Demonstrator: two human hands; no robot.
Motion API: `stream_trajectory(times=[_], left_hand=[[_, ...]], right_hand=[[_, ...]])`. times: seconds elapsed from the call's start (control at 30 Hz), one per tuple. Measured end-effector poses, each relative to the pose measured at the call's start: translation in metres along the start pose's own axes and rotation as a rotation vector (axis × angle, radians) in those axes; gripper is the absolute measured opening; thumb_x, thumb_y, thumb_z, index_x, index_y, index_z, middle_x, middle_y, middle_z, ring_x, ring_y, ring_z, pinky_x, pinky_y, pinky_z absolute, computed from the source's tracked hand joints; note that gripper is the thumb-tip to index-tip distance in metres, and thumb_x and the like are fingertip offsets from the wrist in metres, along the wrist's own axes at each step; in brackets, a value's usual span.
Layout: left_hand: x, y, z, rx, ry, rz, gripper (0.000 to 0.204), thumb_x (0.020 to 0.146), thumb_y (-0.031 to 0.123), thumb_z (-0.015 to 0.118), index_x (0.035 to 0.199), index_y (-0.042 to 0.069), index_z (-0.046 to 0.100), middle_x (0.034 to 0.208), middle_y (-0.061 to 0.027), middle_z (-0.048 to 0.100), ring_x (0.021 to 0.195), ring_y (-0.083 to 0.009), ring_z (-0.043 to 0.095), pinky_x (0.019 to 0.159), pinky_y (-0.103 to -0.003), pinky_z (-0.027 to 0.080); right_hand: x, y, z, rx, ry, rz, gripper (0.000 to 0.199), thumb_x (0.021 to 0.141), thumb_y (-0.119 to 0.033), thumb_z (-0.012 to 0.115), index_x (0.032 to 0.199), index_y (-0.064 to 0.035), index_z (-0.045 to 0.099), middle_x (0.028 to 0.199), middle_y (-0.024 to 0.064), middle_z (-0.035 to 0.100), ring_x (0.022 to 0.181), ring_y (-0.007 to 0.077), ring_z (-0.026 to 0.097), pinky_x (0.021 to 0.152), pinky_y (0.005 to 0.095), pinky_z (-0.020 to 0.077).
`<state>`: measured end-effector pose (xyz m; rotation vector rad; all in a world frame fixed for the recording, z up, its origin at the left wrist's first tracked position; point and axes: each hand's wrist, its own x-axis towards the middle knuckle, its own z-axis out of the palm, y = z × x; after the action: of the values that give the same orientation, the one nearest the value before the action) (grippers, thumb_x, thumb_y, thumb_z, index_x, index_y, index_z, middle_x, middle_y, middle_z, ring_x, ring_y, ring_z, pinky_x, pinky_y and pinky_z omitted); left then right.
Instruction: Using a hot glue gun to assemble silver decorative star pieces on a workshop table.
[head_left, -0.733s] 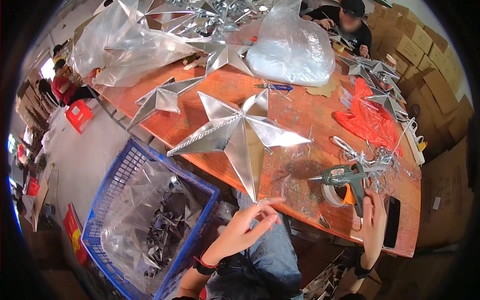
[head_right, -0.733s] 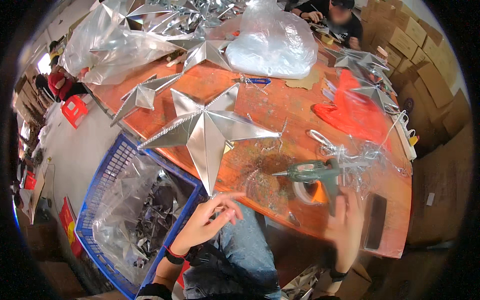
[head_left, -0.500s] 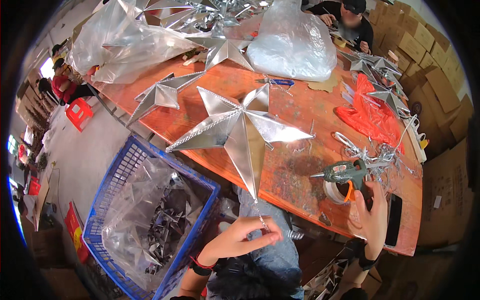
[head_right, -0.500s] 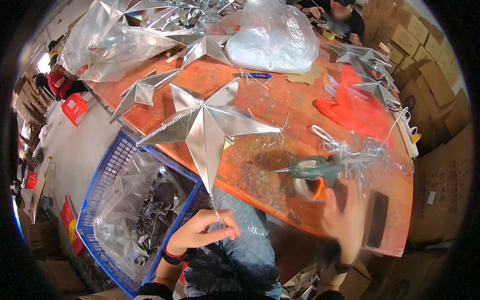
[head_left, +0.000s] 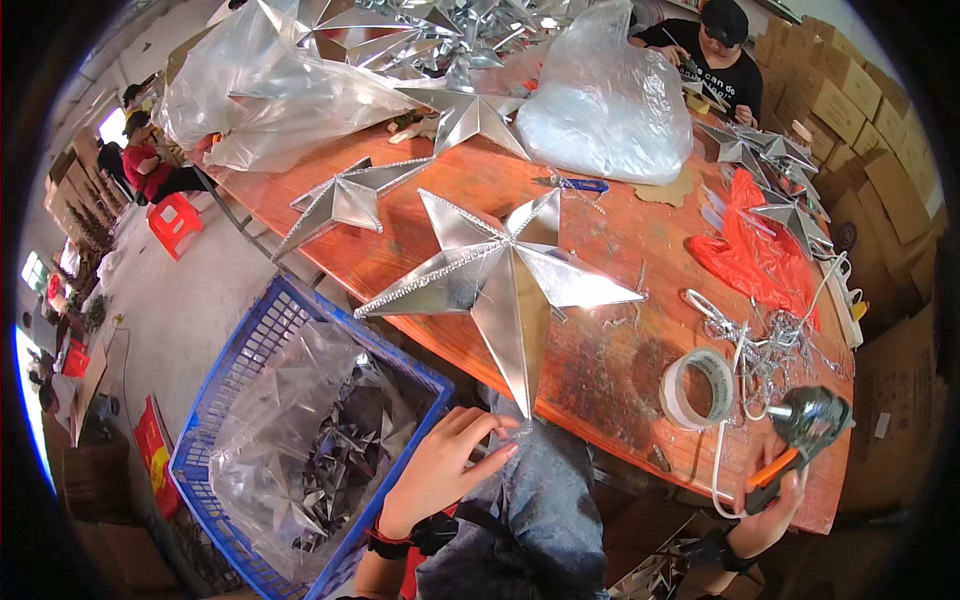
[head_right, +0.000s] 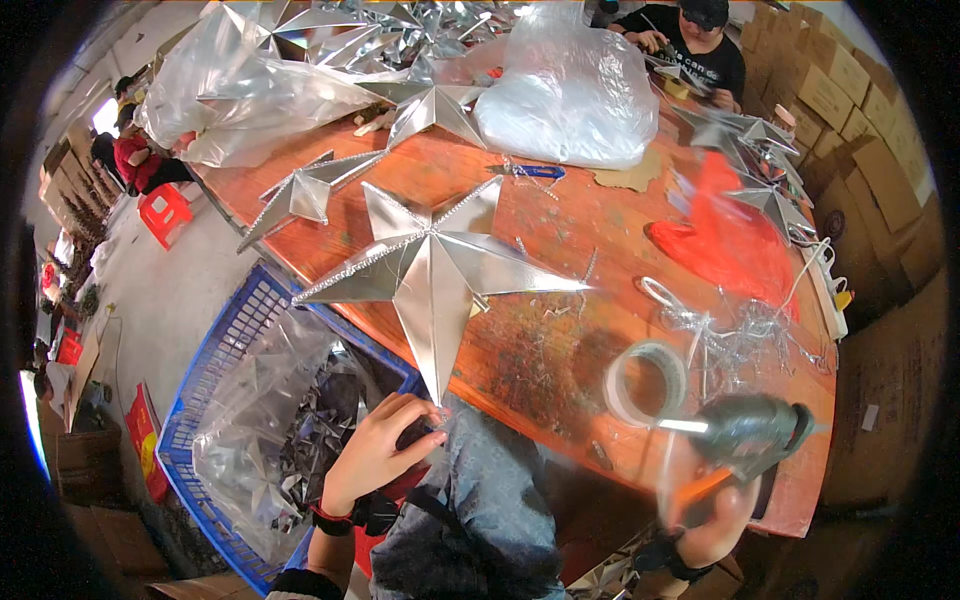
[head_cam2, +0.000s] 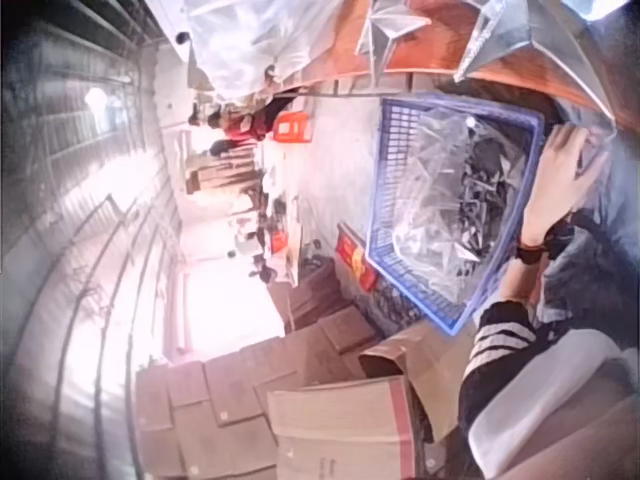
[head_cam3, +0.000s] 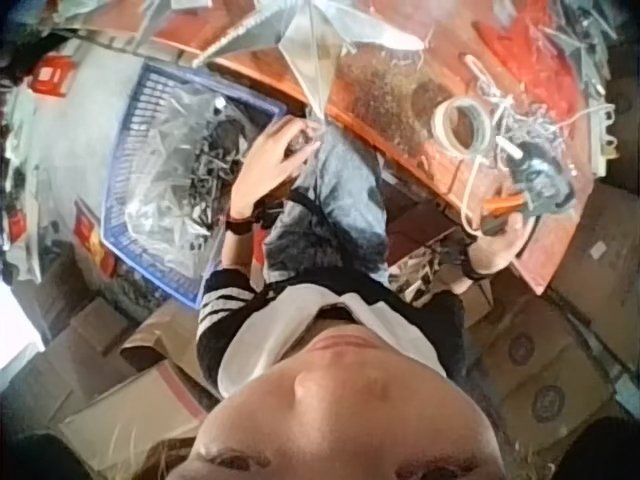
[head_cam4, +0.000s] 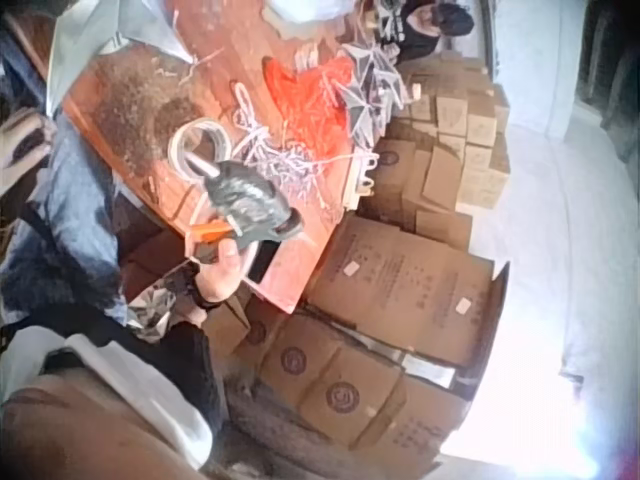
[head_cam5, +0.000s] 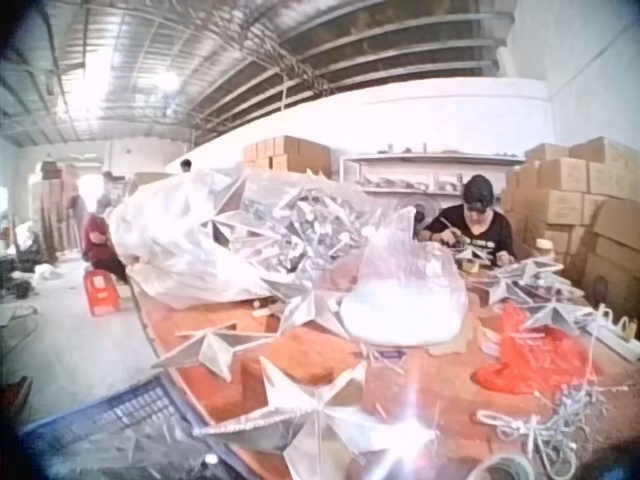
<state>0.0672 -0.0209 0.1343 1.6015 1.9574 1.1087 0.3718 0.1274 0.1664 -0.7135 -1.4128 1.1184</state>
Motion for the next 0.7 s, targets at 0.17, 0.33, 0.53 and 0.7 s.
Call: stream_trajectory(times=[0.17, 0.33, 0.53, 0.7], left_hand=[[0.007, 0.028, -0.001, -0.314, -0.093, -0.169, 0.027, 0.086, 0.017, 0.062, 0.110, 0.004, 0.058, 0.098, -0.0065, 0.060, 0.086, -0.0174, 0.059, 0.075, -0.030, 0.046], [0.009, 0.022, 0.014, -0.445, 0.020, 0.053, 0.023, 0.092, 0.014, 0.054, 0.110, -0.001, 0.056, 0.095, -0.0077, 0.062, 0.085, -0.0135, 0.058, 0.069, -0.026, 0.046], [-0.002, 0.012, 0.023, -0.634, 0.069, -0.080, 0.019, 0.097, 0.010, 0.044, 0.104, -0.002, 0.056, 0.077, -0.0083, 0.062, 0.071, -0.0112, 0.060, 0.065, -0.024, 0.044], [0.003, 0.023, 0.025, -0.634, 0.102, -0.115, 0.020, 0.097, 0.008, 0.042, 0.109, -0.003, 0.054, 0.073, -0.0071, 0.060, 0.067, -0.0111, 0.060, 0.063, -0.023, 0.043]], right_hand=[[-0.015, 0.009, 0.027, -0.116, -0.121, 0.082, 0.041, 0.088, -0.029, 0.051, 0.109, 0.0044, 0.041, 0.086, 0.0146, 0.050, 0.051, 0.0159, 0.050, 0.035, 0.0263, 0.0379], [-0.019, 0.004, 0.037, 0.081, -0.488, 0.232, 0.036, 0.088, -0.017, 0.055, 0.106, 0.0132, 0.046, 0.077, 0.0215, 0.059, 0.045, 0.0215, 0.054, 0.043, 0.0331, 0.0461], [-0.022, 0.006, 0.058, 0.051, -0.206, 0.874, 0.031, 0.083, -0.003, 0.058, 0.108, 0.0076, 0.043, 0.080, 0.0148, 0.060, 0.055, 0.0166, 0.058, 0.050, 0.0288, 0.0484], [-0.029, 0.020, 0.054, -0.131, -0.563, 0.228, 0.037, 0.079, -0.001, 0.062, 0.106, 0.0010, 0.037, 0.082, 0.0115, 0.061, 0.060, 0.0126, 0.059, 0.051, 0.0251, 0.0477]])
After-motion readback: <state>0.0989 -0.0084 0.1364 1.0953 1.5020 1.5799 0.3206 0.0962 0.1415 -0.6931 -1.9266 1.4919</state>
